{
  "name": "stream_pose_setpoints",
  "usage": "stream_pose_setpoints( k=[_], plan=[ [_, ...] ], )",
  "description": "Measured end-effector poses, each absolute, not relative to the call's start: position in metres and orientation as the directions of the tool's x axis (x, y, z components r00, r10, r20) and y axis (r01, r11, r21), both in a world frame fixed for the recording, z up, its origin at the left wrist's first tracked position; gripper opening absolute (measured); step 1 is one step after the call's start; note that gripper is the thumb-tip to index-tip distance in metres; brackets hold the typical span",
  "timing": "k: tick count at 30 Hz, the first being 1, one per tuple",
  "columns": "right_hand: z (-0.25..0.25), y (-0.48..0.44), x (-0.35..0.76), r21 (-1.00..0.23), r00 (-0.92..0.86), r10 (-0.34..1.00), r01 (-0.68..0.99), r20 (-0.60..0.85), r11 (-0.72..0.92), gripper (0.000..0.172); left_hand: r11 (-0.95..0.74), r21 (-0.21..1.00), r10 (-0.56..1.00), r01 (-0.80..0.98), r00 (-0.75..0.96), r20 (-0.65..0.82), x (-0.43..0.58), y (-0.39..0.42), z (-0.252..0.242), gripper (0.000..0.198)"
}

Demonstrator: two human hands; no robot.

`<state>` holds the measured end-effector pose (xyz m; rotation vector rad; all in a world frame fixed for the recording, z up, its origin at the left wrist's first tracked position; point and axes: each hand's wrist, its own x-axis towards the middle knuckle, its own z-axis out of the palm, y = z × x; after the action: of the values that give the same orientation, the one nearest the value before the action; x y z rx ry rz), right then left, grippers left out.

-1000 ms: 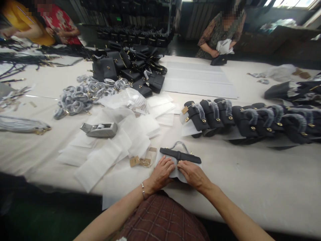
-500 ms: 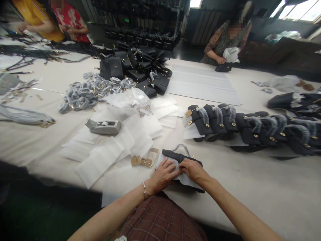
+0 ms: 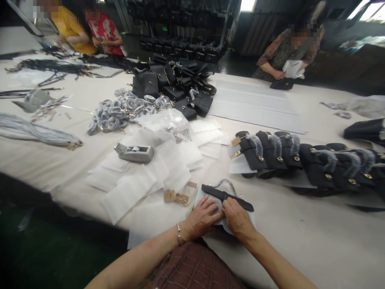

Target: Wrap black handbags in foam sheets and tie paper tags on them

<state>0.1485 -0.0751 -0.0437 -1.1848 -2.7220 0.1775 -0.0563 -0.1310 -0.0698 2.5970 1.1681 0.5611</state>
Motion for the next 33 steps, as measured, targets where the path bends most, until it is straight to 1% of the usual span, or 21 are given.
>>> stream_pose_setpoints(
  k=[2,4,5,7,9,11,13,14,15,17,18,19,20,21,23,25,26,27,29,31,33],
  plan=[
    [-0.04,-0.073,0.153,-0.267,-0.659,0.749,0.711,0.071,0.65,0.024,-0.647,0.439,0.753,0.624,0.612,0.24,-0.06,-0.128,-0.065,0.064],
    [-0.039,-0.072,0.168,-0.316,-0.634,0.768,0.712,0.095,0.627,0.021,-0.612,0.522,0.775,0.594,0.581,0.249,-0.066,-0.122,-0.059,0.074],
    [-0.041,-0.072,0.178,-0.31,-0.619,0.775,0.717,0.128,0.624,0.023,-0.582,0.552,0.798,0.597,0.55,0.247,-0.069,-0.119,-0.057,0.076],
    [-0.052,-0.074,0.204,-0.272,-0.598,0.782,0.733,0.179,0.623,0.033,-0.503,0.584,0.852,0.637,0.481,0.208,-0.076,-0.112,-0.055,0.073],
    [-0.066,-0.08,0.232,-0.281,-0.543,0.823,0.774,0.164,0.567,0.041,-0.429,0.605,0.885,0.67,0.445,0.136,-0.082,-0.107,-0.058,0.069],
    [-0.076,-0.085,0.252,-0.382,-0.408,0.904,0.822,0.125,0.423,0.048,-0.385,0.657,0.891,0.649,0.448,0.079,-0.086,-0.106,-0.063,0.066],
    [-0.079,-0.088,0.261,-0.539,-0.199,0.978,0.819,0.058,0.198,0.056,-0.309,0.728,0.92,0.612,0.386,0.067,-0.088,-0.107,-0.069,0.063],
    [-0.076,-0.089,0.26,-0.607,-0.07,0.998,0.793,-0.007,0.051,0.059,-0.228,0.766,0.954,0.602,0.296,0.051,-0.088,-0.108,-0.072,0.063],
    [-0.072,-0.089,0.256,-0.655,0.067,0.993,0.747,-0.094,-0.112,0.063,-0.109,0.802,0.984,0.587,0.179,0.003,-0.088,-0.109,-0.075,0.063],
    [-0.06,-0.089,0.241,-0.674,0.287,0.907,0.607,-0.308,-0.421,0.07,0.182,0.858,0.98,0.48,-0.011,-0.201,-0.088,-0.11,-0.078,0.061],
    [-0.053,-0.088,0.233,-0.658,0.331,0.849,0.536,-0.412,-0.529,0.072,0.308,0.864,0.946,0.398,-0.031,-0.323,-0.088,-0.109,-0.078,0.057],
    [-0.047,-0.087,0.224,-0.643,0.324,0.802,0.481,-0.502,-0.597,0.072,0.402,0.858,0.906,0.321,0.0,-0.424,-0.089,-0.107,-0.077,0.053],
    [-0.042,-0.086,0.218,-0.639,0.288,0.774,0.442,-0.565,-0.63,0.07,0.457,0.853,0.873,0.254,0.058,-0.485,-0.091,-0.105,-0.074,0.049],
    [-0.038,-0.084,0.213,-0.651,0.24,0.767,0.415,-0.595,-0.635,0.068,0.472,0.859,0.859,0.197,0.117,-0.498,-0.093,-0.102,-0.071,0.048],
    [-0.033,-0.08,0.213,-0.705,0.182,0.806,0.402,-0.563,-0.584,0.071,0.403,0.909,0.891,0.102,0.183,-0.416,-0.099,-0.093,-0.061,0.049],
    [-0.031,-0.078,0.22,-0.745,0.205,0.874,0.46,-0.44,-0.483,0.084,0.238,0.971,0.947,0.038,0.214,-0.24,-0.102,-0.083,-0.05,0.055],
    [-0.032,-0.079,0.225,-0.745,0.229,0.905,0.513,-0.359,-0.426,0.09,0.142,0.989,0.966,0.042,0.214,-0.148,-0.103,-0.078,-0.046,0.058],
    [-0.034,-0.08,0.229,-0.727,0.249,0.928,0.577,-0.278,-0.372,0.095,0.058,0.995,0.976,0.082,0.203,-0.074,-0.103,-0.074,-0.044,0.06],
    [-0.043,-0.086,0.234,-0.66,0.272,0.952,0.691,-0.14,-0.295,0.101,-0.053,0.973,0.982,0.224,0.191,0.01,-0.101,-0.069,-0.042,0.061],
    [-0.054,-0.092,0.236,-0.591,0.268,0.96,0.763,-0.079,-0.261,0.104,-0.121,0.928,0.977,0.352,0.207,0.049,-0.1,-0.071,-0.045,0.062],
    [-0.064,-0.098,0.236,-0.546,0.252,0.965,0.801,-0.067,-0.247,0.107,-0.166,0.886,0.976,0.432,0.203,0.084,-0.107,-0.081,-0.049,0.061]
  ],
)
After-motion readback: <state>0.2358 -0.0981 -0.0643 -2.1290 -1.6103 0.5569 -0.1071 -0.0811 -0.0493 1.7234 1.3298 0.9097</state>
